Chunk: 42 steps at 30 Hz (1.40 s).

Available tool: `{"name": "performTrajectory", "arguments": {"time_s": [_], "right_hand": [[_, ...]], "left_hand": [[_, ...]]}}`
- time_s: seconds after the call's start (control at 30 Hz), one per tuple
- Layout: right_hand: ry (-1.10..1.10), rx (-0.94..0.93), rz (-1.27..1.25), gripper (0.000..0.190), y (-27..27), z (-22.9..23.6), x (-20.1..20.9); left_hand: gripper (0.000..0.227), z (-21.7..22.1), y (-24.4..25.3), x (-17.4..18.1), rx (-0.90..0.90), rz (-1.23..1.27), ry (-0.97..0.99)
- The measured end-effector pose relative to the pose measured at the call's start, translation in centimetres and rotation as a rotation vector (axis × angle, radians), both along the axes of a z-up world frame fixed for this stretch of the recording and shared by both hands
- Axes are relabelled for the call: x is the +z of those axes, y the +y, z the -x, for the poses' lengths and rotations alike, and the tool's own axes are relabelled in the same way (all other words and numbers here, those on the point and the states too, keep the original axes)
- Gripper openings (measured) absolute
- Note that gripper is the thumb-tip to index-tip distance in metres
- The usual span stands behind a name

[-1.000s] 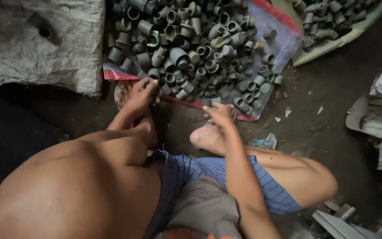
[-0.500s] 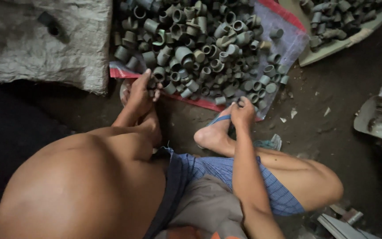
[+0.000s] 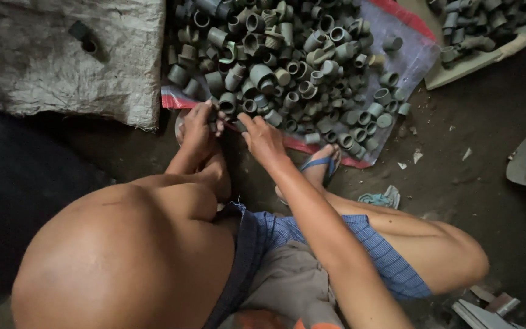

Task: The person sits on the floor and sorts small, gray pipe fittings from a large pile on a red mat. They pick up individual fittings, inspect them, and place them into a separate pile on a white sack to the left.

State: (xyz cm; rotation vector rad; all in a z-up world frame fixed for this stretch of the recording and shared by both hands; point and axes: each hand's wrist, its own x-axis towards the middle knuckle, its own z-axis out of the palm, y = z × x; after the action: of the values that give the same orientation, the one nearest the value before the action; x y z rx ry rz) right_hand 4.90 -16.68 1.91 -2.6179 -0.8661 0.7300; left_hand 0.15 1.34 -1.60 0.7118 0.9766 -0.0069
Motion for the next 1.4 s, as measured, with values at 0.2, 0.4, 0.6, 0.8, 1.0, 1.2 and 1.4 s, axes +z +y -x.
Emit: {"name": "performTrajectory", "arguments": {"time_s": [0.2, 0.4, 0.6, 0.8, 1.0, 1.2, 1.4], "right_hand": [[-0.061, -0.186, -0.274, 0.021, -3.1, 0.4, -1.5], [0.372, -0.762, -0.493, 0.019, -6.1, 0.7, 1.8], [0.509, -1.297, -0.524, 0.04, -14.2, 0.6, -3.6], [0.157, -1.738, -0.517, 0.041, -23.5, -1.3, -4.1], [0.28, -2.155, -1.068, 0.048, -27.5, -2.1, -3.8], [0.071, -1.979, -0.543, 0.039, -28.1, -2.2, -4.4], [-0.066, -1.261, 0.049, 0.053, -26.4, -2.1, -3.3]], "left_hand": [[0.02, 0.0, 0.1, 0.2, -0.05, -0.042, 0.043], [0.021, -0.4, 0.7, 4.7, -0.559, -1.05, -0.056], [0.028, -0.9, 1.6, 0.8, -0.927, -1.237, 0.095], [0.017, -0.4, 1.5, -0.5, -0.844, -1.334, 0.084], [0.021, -0.8, 2.1, 0.5, -0.851, -1.065, 0.267], [0.025, -1.0, 2.2, 1.3, -0.857, -1.015, 0.303], [0.022, -0.7, 2.2, 1.5, -0.808, -1.097, 0.176]]}}
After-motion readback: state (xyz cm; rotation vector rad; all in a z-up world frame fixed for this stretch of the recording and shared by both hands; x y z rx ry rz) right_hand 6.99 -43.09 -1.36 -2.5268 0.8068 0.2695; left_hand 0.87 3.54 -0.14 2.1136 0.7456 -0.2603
